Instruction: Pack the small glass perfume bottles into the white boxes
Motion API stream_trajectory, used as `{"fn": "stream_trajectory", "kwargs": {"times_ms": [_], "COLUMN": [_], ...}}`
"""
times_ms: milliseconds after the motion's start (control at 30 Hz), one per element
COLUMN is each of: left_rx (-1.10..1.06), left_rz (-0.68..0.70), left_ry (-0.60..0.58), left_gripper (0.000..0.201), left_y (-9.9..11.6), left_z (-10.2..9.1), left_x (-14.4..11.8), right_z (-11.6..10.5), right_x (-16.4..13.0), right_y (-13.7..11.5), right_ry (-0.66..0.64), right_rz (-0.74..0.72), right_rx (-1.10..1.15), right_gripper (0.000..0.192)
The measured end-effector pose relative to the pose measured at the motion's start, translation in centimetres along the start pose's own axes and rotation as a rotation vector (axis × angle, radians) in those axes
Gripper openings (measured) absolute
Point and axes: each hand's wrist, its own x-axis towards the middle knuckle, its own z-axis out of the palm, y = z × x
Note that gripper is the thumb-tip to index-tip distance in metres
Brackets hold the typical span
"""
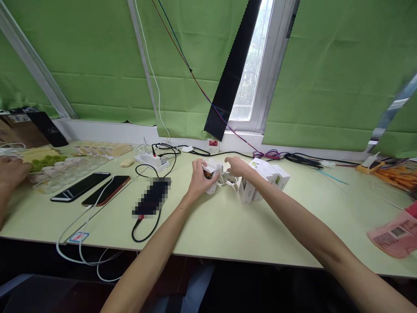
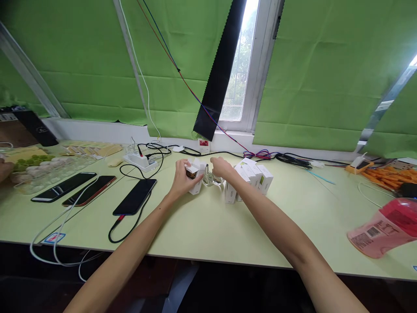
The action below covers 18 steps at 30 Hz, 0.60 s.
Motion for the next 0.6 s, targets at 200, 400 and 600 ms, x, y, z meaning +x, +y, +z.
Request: {"fn": "stream_trajectory", "kwargs": {"times_ms": [200, 400, 600], "left_rx": [0.0, -0.02, -0.033], "left_rz": [-0.017, -0.04, -0.061], "left_ry": [-0.029, -0.016, -0.016], "left_gripper": [0.051, 0.052, 0.051], "left_y": [0.0, -0.1, 0.0], "left_z": [0.1, 0.0, 0.0], "left_x": [-0.1, 0.1, 0.0], "right_z": [0.5, -0.5, -0.9], "right_x": [-0.1, 0.1, -0.2], "right_y": [-0.1, -0.8, -1.3], "right_ry": [-0.01, 0.02, -0.07], "right_rz": [-0.011, -0.108, -0.011], "right_rx": [-0.006, 0.005, -0.098], "right_gripper": [0.042, 0.039, 0.047]}}
